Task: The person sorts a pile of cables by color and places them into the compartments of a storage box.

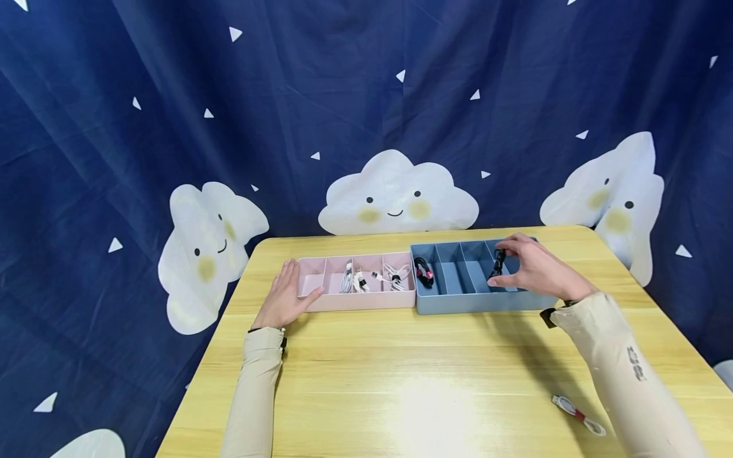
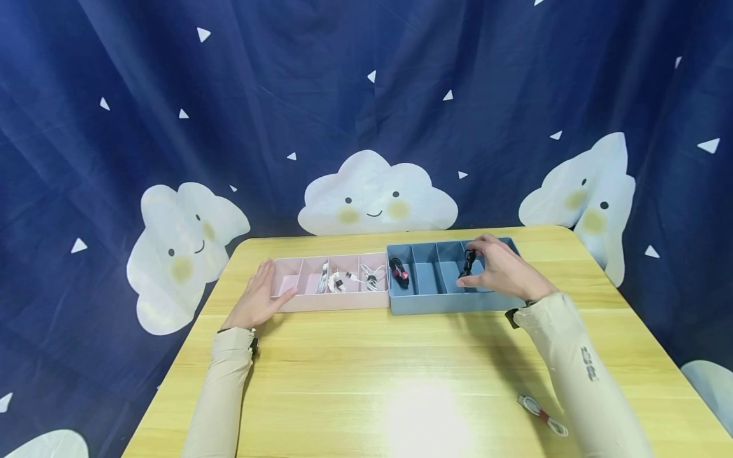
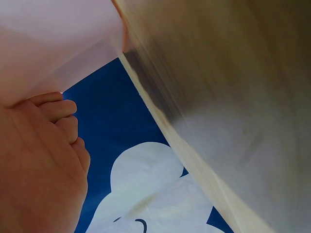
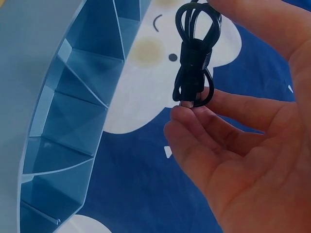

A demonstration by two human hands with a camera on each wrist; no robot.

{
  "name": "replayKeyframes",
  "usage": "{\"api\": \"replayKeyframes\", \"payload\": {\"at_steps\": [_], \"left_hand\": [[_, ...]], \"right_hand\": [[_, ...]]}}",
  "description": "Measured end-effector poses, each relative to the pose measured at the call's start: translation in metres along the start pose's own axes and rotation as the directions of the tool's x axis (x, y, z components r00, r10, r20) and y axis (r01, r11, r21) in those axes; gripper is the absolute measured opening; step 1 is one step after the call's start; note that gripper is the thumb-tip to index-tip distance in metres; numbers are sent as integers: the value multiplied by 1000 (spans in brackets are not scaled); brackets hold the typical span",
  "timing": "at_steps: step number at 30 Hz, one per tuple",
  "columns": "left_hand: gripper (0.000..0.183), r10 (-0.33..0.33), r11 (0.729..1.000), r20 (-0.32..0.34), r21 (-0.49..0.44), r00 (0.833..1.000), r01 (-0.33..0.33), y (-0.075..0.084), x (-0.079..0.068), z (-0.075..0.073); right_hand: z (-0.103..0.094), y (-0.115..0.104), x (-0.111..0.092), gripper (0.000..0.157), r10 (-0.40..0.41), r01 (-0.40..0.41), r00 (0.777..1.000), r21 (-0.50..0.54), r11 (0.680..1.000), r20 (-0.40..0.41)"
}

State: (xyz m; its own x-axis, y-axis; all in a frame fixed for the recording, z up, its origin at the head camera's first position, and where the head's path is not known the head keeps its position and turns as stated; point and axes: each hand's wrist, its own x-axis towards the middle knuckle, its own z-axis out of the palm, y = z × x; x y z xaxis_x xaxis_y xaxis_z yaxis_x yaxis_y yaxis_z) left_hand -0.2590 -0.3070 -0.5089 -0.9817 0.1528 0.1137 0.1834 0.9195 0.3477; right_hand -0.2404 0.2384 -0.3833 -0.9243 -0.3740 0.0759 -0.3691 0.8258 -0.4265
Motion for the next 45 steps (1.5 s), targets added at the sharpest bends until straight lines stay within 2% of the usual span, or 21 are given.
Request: {"api": "replayKeyframes", "payload": {"at_steps": [12, 23, 37, 45], "left_hand": [[111, -8, 1000, 12, -7, 1000, 8, 2, -1, -2], [111, -4, 1000, 15, 6, 1000, 3, 1, 0, -1], [111, 3, 1000, 1, 12, 1000, -3, 1, -1, 0], [110, 5, 1000, -3, 8, 1000, -5, 2, -2, 0]], "right_hand": [[5, -4, 13, 85, -35, 35, 999, 2, 999, -6], [9, -8, 26, 85, -17, 17, 999, 20, 1000, 27], [18, -9, 41, 84, -46, 47, 998, -14, 999, 46], [23, -10, 48, 84, -52, 52, 996, 9, 999, 66]]}}
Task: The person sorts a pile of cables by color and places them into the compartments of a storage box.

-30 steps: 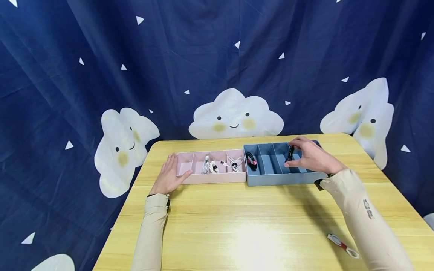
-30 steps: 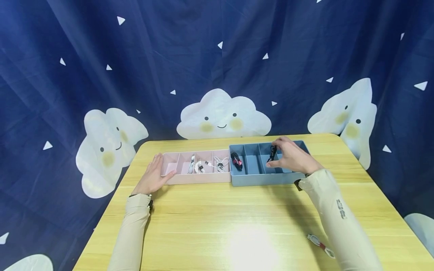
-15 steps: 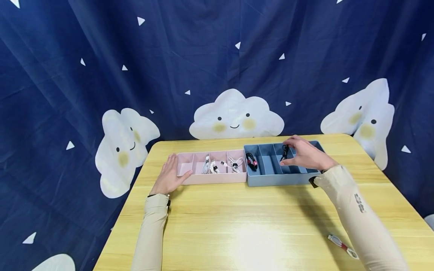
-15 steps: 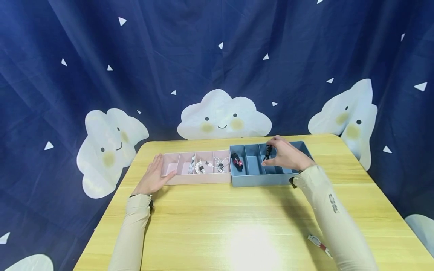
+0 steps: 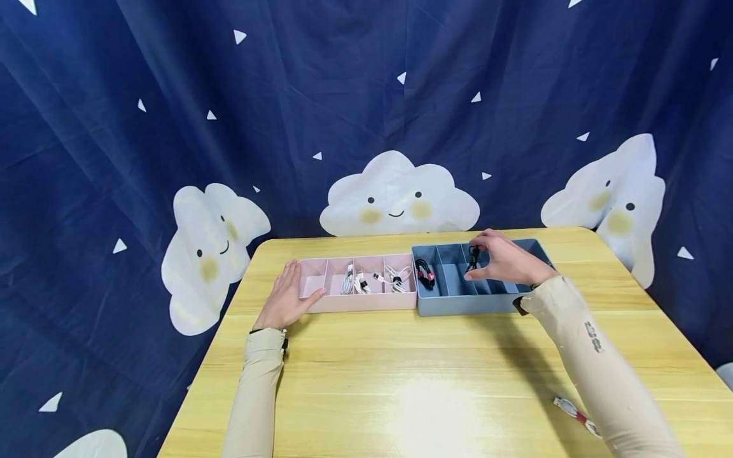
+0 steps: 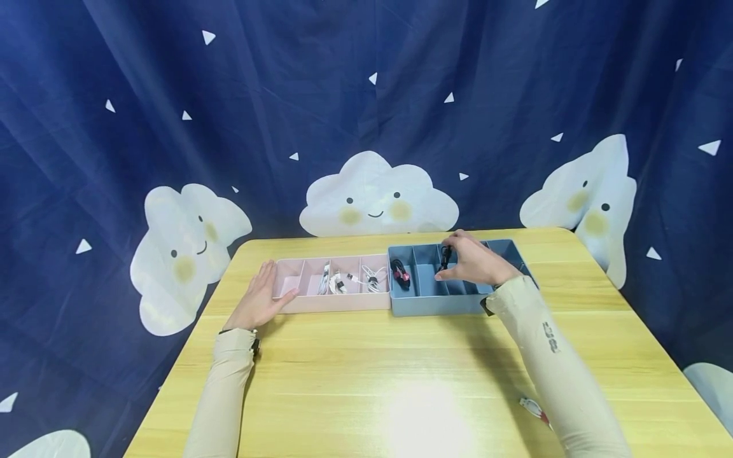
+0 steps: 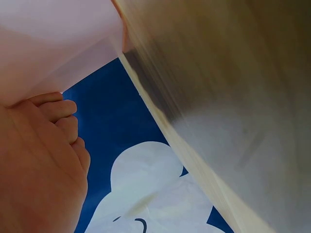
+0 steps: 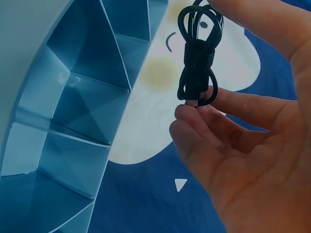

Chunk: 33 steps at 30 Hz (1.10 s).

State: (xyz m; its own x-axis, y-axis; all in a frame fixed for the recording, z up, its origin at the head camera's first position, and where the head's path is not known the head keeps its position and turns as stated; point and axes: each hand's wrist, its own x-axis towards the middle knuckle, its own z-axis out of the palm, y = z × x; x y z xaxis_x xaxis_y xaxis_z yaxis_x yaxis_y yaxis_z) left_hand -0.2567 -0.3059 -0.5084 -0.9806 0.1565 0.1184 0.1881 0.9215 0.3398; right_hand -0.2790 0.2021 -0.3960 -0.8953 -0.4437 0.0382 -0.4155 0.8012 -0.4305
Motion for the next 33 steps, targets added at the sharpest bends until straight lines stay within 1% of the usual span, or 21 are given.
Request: {"api": "replayKeyframes", "payload": {"at_steps": [6, 13, 23, 33], "left_hand": [[110, -7, 1000, 7, 1, 1000, 7, 0, -1, 0], [111, -2, 1000, 0, -1, 1000, 2, -2, 0, 1], [111, 0, 1000, -3, 5, 1000, 0, -5, 1, 4], [110, -9, 1000, -3, 0, 1000, 9, -4, 2, 3]], "right_hand": [[5, -2, 7, 85, 16, -16, 999, 7, 1000, 32], [9, -4, 12, 83, 9, -9, 999, -17, 1000, 34], [14, -3, 19, 82, -9, 10, 999, -10, 1000, 51], [19, -2, 24, 85, 12, -11, 997, -4, 1000, 78]]}}
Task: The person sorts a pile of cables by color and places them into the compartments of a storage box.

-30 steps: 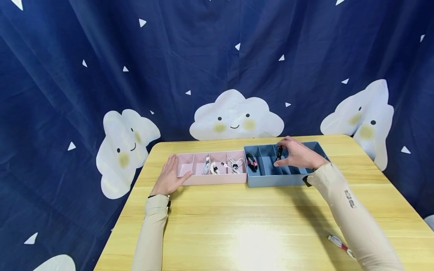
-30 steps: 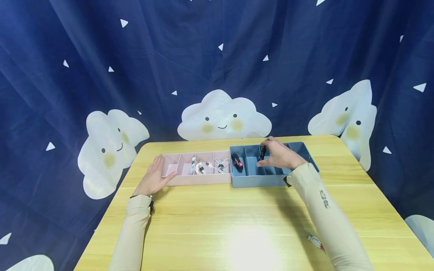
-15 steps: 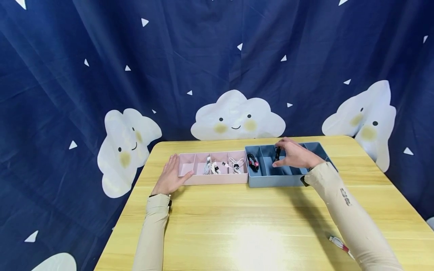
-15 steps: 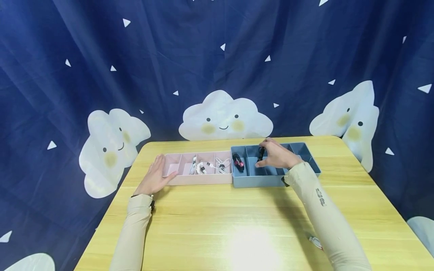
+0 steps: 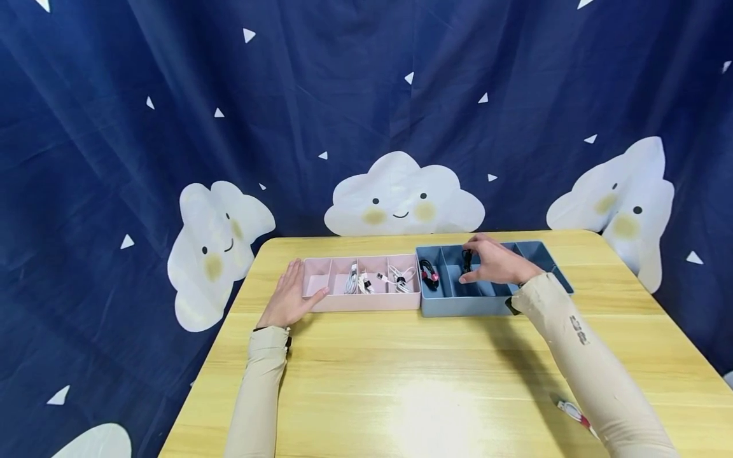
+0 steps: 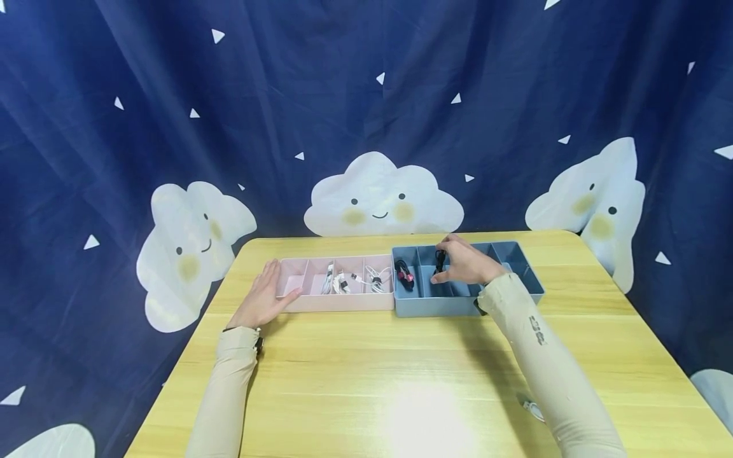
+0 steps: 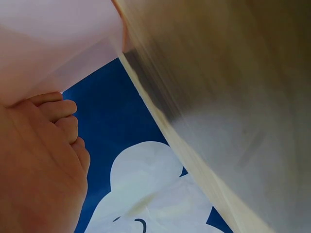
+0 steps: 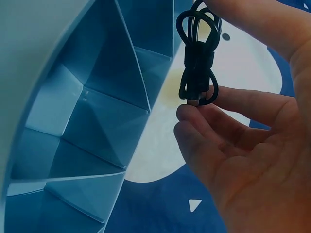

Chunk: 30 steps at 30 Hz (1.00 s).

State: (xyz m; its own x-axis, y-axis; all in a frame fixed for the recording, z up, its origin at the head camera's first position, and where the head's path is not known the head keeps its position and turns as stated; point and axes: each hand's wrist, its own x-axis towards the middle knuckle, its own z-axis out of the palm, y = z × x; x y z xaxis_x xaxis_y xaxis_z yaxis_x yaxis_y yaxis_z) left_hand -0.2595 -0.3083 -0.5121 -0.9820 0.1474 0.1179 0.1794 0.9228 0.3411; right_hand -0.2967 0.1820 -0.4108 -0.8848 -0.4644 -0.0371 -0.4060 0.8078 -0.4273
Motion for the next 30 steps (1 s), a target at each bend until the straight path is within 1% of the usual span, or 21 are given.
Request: {"api": "replayKeyframes", "payload": {"at_steps": [7, 12, 20, 30], "left_hand": [[112, -10, 1000, 10, 1, 1000, 10, 1, 0, -1], [111, -6, 1000, 4, 9, 1000, 6, 1, 0, 0], [111, -11, 1000, 18, 1, 1000, 11, 3, -1, -1], [112, -13, 1000, 16, -9, 1000, 13, 3, -1, -1]], "right_hand": [[2, 1, 3, 85, -1, 1, 1000, -7, 1000, 6], [4, 2, 4, 83, -19, 19, 1000, -1, 1000, 1], [8, 2, 7, 79, -26, 25, 1000, 7, 1000, 10], [9, 1, 7, 79, -4, 4, 999, 11, 1000, 37]]}}
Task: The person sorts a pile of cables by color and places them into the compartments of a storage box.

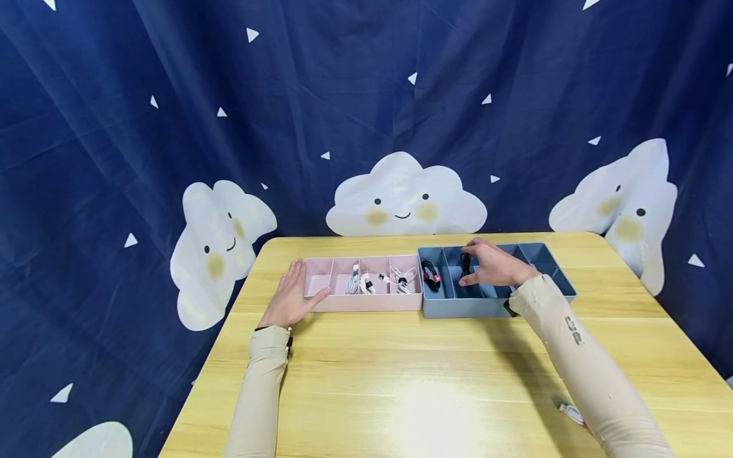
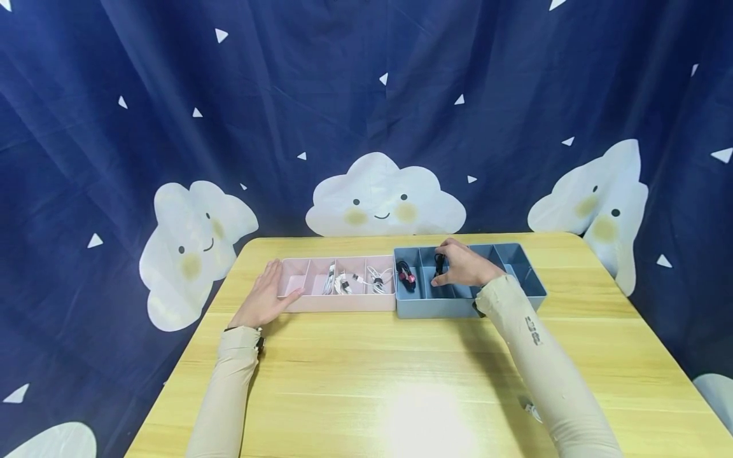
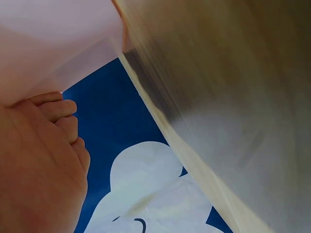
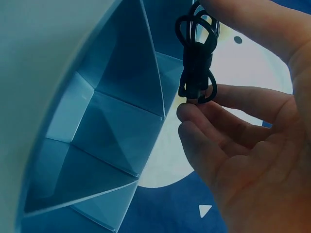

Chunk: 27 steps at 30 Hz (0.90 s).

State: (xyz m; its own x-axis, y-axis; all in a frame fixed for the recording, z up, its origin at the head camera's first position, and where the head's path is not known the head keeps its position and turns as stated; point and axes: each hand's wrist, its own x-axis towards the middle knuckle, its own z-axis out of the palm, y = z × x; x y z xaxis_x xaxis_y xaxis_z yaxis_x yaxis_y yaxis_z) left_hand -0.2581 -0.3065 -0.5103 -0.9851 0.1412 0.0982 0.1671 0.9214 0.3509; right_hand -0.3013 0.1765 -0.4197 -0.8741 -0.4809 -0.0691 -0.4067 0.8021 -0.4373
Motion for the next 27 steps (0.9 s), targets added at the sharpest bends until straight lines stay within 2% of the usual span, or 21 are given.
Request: {"api": "replayKeyframes", "payload": {"at_steps": [27], "left_hand": [[111, 5, 1000, -7, 4, 1000, -5, 0, 1, 1]], "right_hand": [[5, 2, 3, 76, 7, -7, 1000, -4, 1000, 8]]}}
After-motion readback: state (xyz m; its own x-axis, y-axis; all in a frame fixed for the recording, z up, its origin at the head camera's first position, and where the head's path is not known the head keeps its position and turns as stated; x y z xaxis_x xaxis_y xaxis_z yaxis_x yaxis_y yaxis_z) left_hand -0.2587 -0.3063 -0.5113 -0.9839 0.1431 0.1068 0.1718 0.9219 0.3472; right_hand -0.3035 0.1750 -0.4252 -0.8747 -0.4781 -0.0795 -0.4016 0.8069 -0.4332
